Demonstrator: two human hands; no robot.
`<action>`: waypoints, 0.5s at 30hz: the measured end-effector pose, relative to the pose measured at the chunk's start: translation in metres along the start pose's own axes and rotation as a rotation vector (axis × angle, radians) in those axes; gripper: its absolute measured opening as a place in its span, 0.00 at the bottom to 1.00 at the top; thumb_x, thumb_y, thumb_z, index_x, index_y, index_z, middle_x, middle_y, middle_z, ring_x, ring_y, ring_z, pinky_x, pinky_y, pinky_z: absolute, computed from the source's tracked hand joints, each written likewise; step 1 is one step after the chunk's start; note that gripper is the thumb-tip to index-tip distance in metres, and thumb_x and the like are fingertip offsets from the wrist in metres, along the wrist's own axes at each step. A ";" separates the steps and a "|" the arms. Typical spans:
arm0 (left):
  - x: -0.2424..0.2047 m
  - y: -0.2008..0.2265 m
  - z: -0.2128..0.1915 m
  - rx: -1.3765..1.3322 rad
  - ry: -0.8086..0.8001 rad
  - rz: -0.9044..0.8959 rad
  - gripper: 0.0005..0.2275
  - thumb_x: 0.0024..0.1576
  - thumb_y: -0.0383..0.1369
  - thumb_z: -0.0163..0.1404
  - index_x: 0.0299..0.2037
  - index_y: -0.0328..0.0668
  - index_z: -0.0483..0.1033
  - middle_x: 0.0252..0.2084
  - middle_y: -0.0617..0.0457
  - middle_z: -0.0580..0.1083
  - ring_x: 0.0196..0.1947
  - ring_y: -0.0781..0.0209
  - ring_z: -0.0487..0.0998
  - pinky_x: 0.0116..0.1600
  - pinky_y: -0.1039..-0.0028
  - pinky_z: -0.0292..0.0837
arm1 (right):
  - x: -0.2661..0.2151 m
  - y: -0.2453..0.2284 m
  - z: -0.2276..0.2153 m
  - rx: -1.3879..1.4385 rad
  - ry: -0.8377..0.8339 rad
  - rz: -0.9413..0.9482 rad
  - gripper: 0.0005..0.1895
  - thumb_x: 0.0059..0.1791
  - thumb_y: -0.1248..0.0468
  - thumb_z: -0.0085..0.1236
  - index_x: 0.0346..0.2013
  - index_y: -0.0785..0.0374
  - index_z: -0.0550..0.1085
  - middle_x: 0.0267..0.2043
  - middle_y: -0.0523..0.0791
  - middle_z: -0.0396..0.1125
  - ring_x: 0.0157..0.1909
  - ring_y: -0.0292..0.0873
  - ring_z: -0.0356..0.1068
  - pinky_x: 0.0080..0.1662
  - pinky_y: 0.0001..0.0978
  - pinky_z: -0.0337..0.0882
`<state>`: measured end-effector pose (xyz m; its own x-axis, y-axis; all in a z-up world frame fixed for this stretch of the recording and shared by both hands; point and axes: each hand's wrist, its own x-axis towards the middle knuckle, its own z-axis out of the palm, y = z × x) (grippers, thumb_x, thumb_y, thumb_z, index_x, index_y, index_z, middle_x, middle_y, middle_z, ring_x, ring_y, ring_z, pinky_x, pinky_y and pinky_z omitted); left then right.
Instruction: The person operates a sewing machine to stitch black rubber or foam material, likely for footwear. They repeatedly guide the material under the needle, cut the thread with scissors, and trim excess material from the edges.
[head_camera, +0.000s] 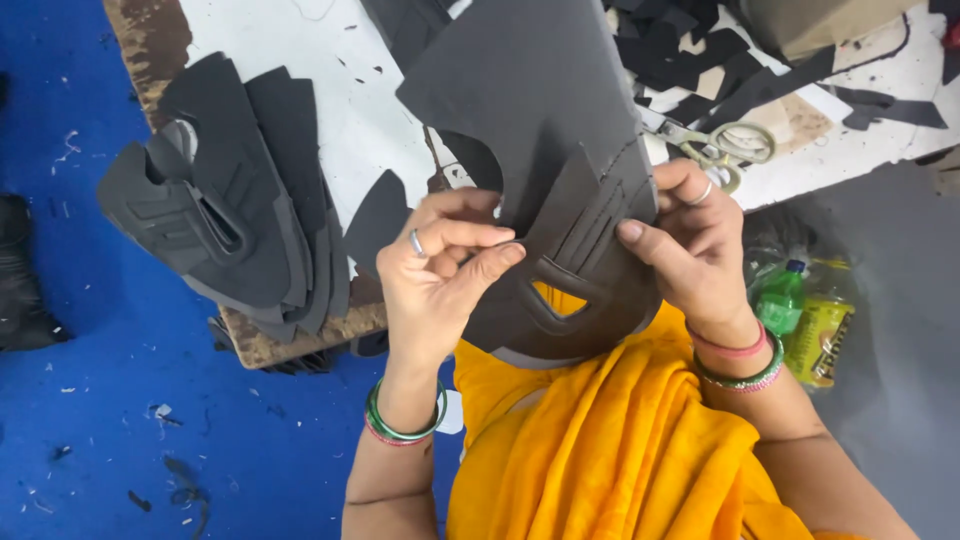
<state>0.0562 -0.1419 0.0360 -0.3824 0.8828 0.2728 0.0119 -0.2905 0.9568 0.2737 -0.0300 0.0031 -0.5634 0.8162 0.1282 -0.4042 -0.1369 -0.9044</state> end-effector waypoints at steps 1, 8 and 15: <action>-0.001 -0.004 -0.001 -0.110 0.015 -0.087 0.07 0.56 0.16 0.62 0.42 0.28 0.79 0.43 0.50 0.74 0.41 0.68 0.77 0.50 0.80 0.78 | 0.000 -0.001 0.002 -0.006 -0.001 -0.003 0.16 0.54 0.80 0.52 0.56 0.71 0.68 0.52 0.47 0.72 0.54 0.35 0.71 0.60 0.25 0.69; 0.004 -0.008 -0.014 -0.057 0.052 -0.099 0.07 0.55 0.16 0.64 0.39 0.29 0.80 0.39 0.52 0.75 0.34 0.72 0.73 0.41 0.83 0.70 | 0.004 -0.002 0.009 0.019 -0.062 0.069 0.14 0.54 0.79 0.54 0.54 0.68 0.68 0.51 0.44 0.71 0.55 0.34 0.69 0.60 0.26 0.68; 0.020 0.020 -0.028 -0.054 -0.106 -0.080 0.12 0.57 0.18 0.64 0.46 0.32 0.74 0.41 0.53 0.77 0.37 0.72 0.77 0.46 0.81 0.75 | 0.041 -0.036 0.037 -0.112 -0.220 0.187 0.19 0.50 0.78 0.59 0.54 0.69 0.72 0.50 0.44 0.72 0.54 0.34 0.70 0.58 0.28 0.71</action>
<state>0.0230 -0.1408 0.0577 -0.2804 0.9371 0.2080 -0.0653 -0.2348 0.9698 0.2389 -0.0122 0.0561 -0.7680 0.6397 0.0293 -0.2036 -0.2006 -0.9583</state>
